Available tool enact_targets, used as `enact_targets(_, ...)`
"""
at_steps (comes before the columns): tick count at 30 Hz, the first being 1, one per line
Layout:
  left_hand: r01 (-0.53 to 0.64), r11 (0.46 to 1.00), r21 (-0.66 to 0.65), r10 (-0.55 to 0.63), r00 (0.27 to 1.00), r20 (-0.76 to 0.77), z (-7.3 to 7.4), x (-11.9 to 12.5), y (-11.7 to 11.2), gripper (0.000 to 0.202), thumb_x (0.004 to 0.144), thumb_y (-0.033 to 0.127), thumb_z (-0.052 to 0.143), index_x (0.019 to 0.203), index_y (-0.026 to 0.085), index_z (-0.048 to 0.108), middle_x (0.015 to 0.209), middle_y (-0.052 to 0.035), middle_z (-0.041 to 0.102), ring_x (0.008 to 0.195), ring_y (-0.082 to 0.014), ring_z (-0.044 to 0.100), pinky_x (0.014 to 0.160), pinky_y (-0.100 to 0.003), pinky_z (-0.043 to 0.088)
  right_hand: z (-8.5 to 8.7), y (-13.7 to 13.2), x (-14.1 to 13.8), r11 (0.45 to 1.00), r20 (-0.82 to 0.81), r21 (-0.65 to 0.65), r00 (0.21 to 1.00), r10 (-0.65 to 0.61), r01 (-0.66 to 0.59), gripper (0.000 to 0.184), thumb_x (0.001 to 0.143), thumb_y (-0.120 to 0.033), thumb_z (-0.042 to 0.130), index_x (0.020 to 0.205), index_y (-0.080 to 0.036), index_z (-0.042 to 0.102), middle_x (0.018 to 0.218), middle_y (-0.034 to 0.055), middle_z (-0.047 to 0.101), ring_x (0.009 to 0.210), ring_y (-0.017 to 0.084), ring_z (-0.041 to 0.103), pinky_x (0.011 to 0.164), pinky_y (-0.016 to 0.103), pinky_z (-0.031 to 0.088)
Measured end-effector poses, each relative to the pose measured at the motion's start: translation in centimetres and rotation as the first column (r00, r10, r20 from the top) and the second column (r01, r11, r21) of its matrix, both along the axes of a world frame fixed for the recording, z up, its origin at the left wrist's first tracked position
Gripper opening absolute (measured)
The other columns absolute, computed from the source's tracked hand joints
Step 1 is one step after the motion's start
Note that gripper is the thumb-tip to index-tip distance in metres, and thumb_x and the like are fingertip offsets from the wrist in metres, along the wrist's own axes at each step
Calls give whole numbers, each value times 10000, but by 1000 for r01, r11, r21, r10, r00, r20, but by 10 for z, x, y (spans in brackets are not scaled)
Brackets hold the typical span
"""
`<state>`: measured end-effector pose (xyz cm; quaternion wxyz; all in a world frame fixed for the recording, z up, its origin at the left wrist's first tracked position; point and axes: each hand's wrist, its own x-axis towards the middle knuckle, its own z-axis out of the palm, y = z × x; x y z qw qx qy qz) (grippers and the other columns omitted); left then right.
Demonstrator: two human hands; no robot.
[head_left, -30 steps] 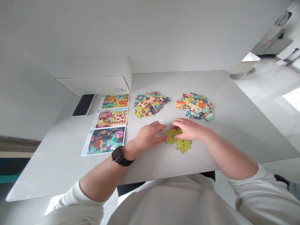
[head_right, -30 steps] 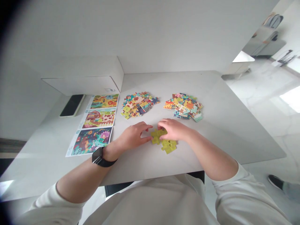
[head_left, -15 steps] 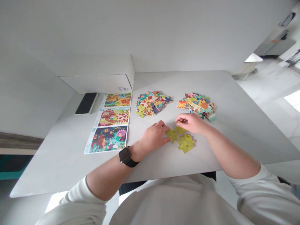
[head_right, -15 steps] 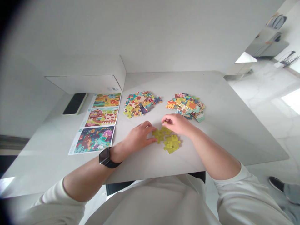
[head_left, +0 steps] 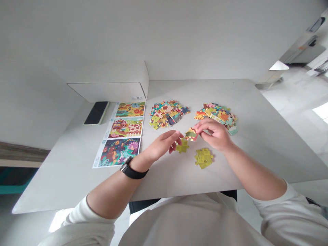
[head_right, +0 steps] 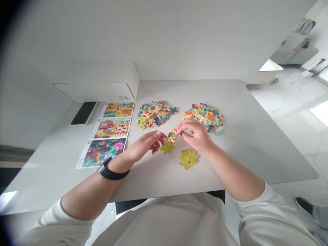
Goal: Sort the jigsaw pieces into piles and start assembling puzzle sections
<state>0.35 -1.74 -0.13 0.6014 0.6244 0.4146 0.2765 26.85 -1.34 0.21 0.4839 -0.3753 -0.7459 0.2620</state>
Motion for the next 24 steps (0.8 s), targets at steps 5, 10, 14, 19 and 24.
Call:
enact_targets(5,-15,973,-229,82,954,289,6,-2,1,433,868,564,839,970,192,643,849,-17,701,664,-127,664,603,-247,537,1,-12,-14,967,138,255,990,-16,-20,256,932,-82,673,934,-305,798,1088,51,781,1052,243,767,949,455,644)
enact_targets(10,-140,975,-173,187,939,290,1,-5,6,431,846,551,853,937,189,637,855,-18,715,689,-133,686,619,-252,570,-4,-11,-11,987,133,160,991,-35,14,212,977,-180,673,1104,-305,788,1263,93,711,1185,275,717,1003,470,625)
enact_targets(14,-185,972,-145,219,935,280,1,-5,7,436,838,557,849,923,192,628,839,-13,712,656,-126,667,599,-258,574,-7,-10,-9,984,46,-163,995,84,-75,221,1046,-350,657,1250,-289,714,1204,81,745,1117,249,737,967,411,626)
enact_targets(19,-220,964,-147,252,932,262,2,-3,6,465,864,617,813,940,197,628,770,-1,690,651,-135,668,609,-264,577,-12,-10,-14,950,-10,-296,995,101,-100,195,1019,-416,713,1154,-275,731,1107,57,777,1021,229,747,952,394,607)
enact_targets(24,-194,975,-108,216,940,263,1,-1,6,483,862,629,828,924,187,644,782,3,675,641,-122,657,620,-260,570,-12,-9,-12,931,-72,-357,996,54,-76,216,984,-460,751,1029,-252,716,983,46,768,897,211,730,843,363,595)
